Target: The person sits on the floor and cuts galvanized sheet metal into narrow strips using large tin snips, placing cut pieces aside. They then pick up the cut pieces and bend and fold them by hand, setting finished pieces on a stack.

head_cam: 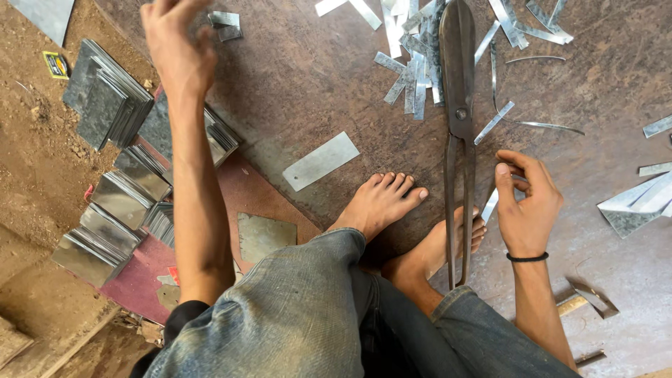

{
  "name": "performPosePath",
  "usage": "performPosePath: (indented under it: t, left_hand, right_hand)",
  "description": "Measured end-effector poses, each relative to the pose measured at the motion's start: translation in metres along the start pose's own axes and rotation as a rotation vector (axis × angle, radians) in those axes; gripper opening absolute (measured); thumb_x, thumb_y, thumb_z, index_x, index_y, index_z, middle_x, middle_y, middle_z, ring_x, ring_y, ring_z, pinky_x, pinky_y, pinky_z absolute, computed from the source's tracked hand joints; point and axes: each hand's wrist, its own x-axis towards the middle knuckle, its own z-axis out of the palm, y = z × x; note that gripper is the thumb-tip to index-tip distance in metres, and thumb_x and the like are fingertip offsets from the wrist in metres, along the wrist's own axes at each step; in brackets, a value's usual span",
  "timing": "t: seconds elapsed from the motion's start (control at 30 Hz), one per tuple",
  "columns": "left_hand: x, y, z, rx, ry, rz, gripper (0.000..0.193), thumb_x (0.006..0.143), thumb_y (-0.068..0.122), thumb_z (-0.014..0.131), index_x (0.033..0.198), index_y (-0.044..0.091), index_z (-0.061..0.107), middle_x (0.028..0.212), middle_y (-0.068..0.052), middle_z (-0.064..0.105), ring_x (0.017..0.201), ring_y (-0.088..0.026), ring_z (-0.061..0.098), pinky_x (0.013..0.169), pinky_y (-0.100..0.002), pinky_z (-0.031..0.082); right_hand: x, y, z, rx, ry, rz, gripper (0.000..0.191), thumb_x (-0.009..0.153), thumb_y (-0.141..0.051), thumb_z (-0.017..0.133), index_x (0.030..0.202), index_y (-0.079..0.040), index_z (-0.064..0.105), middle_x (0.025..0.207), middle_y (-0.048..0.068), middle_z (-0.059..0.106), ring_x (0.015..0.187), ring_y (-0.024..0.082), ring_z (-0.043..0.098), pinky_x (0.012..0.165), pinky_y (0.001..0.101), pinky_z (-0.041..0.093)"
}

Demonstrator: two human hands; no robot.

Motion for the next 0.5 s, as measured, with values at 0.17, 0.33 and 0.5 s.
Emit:
performPosePath:
  t: [0.17,0.33,0.5]
  left_hand:
    - [0.031,0.143,-0.060,0.013,-0.213,0.353,0.045,0.084,0.009,0.077,0.127,0.016,0.067,0.130,-0.012,0.066,0.122,-0.033,0.058,0.099,-0.045,0.049]
    - [-0.158,0.285,0.019,-0.077,-0.749,0.555,0.046,0.096,0.014,0.056,0.141,0.017,0.048,0.140,-0.011,0.058,0.126,-0.031,0.057,0.098,-0.044,0.047]
    - [-0.205,0.264,0.054,-0.070,-0.738,0.566,0.044,0.096,0.015,0.056,0.139,0.018,0.049,0.138,-0.011,0.056,0.128,-0.033,0.056,0.101,-0.044,0.046]
  right_hand:
    - [-0.005,0.003,-0.005,-0.005,0.020,0.012,0.019,0.108,-0.008,0.068,0.126,-0.002,0.071,0.119,0.011,0.071,0.104,0.018,0.069,0.085,0.0293,0.057]
    - [-0.010,0.003,-0.008,-0.003,0.035,0.031,0.018,0.108,-0.008,0.069,0.125,-0.002,0.071,0.119,0.011,0.071,0.103,0.018,0.069,0.083,0.0290,0.057]
    - [-0.010,-0.005,-0.009,-0.011,0.047,0.006,0.018,0.107,-0.007,0.069,0.124,-0.002,0.071,0.118,0.011,0.071,0.103,0.018,0.069,0.084,0.0290,0.057]
